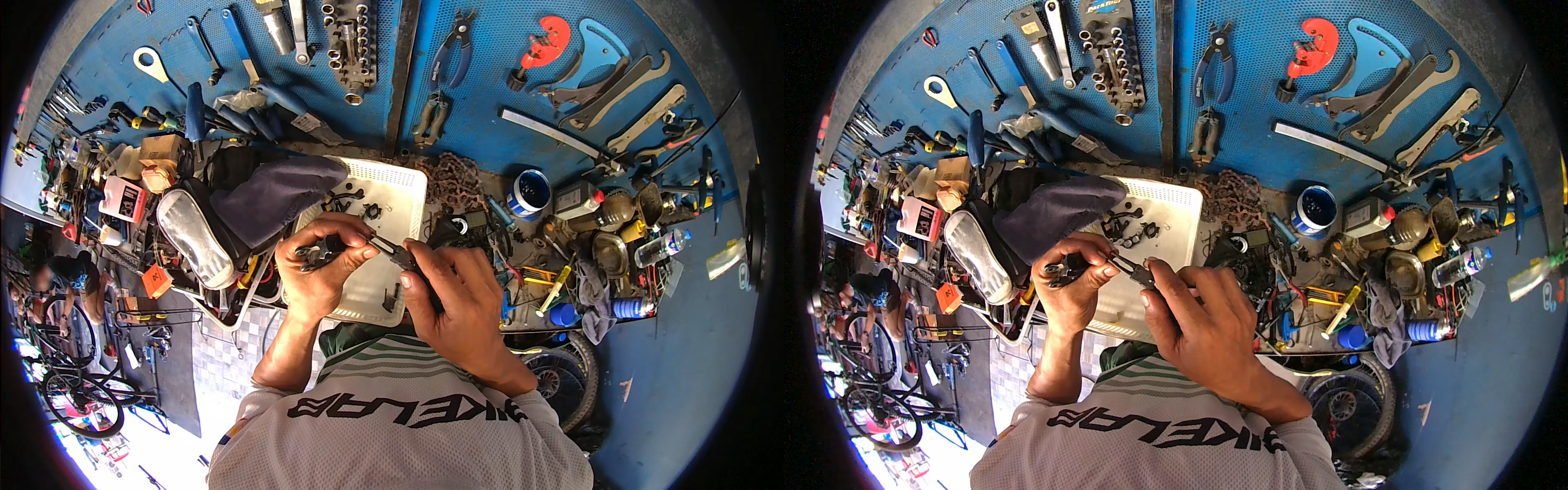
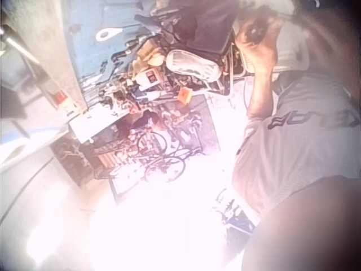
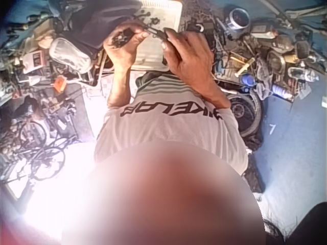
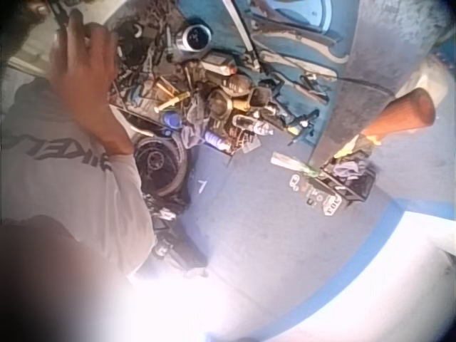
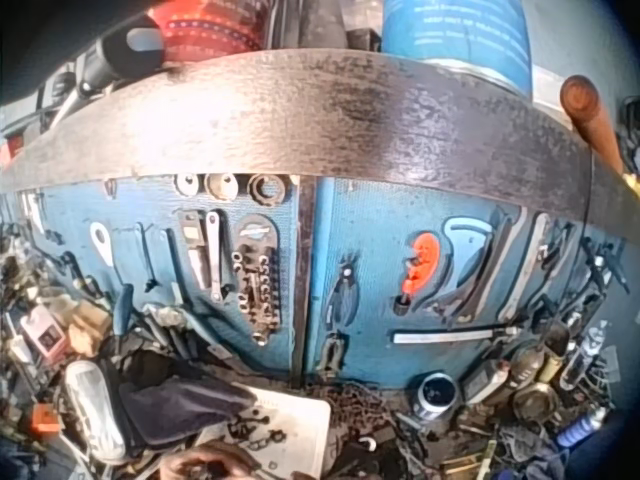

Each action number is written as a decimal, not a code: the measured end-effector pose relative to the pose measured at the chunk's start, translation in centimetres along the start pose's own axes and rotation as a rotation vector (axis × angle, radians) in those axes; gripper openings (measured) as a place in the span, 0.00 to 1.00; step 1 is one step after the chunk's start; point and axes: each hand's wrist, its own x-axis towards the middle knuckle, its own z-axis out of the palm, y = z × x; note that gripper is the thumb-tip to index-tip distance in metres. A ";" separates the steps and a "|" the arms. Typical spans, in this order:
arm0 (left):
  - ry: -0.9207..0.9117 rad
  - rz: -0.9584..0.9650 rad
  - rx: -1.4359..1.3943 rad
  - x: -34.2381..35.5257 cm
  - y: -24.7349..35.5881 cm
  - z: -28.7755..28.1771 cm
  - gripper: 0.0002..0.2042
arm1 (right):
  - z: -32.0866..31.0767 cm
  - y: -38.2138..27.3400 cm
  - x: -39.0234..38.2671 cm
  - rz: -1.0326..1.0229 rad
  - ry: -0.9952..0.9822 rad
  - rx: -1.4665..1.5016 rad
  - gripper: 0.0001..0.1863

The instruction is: The person uses pliers to remove small rubber seals from bicycle brake components at a workbench. They repeatedly pick up parts, use the pliers to extract the seals, and place the parts and seals into a white tray.

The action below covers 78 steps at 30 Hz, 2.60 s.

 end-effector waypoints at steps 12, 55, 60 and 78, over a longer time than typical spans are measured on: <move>-0.020 0.103 0.139 0.7 1.1 -0.2 0.10 | 0.5 0.8 0.5 -0.054 0.022 -0.013 0.19; -0.212 0.326 0.370 2.3 1.6 -1.7 0.13 | 1.6 2.3 0.7 -0.017 -0.013 0.187 0.16; -0.189 0.295 0.360 2.2 1.1 -1.6 0.11 | 1.9 2.6 0.5 -0.007 -0.021 0.192 0.15; -0.055 -0.118 -0.065 0.6 -2.4 -1.3 0.10 | 1.8 2.7 0.8 0.068 -0.098 0.184 0.16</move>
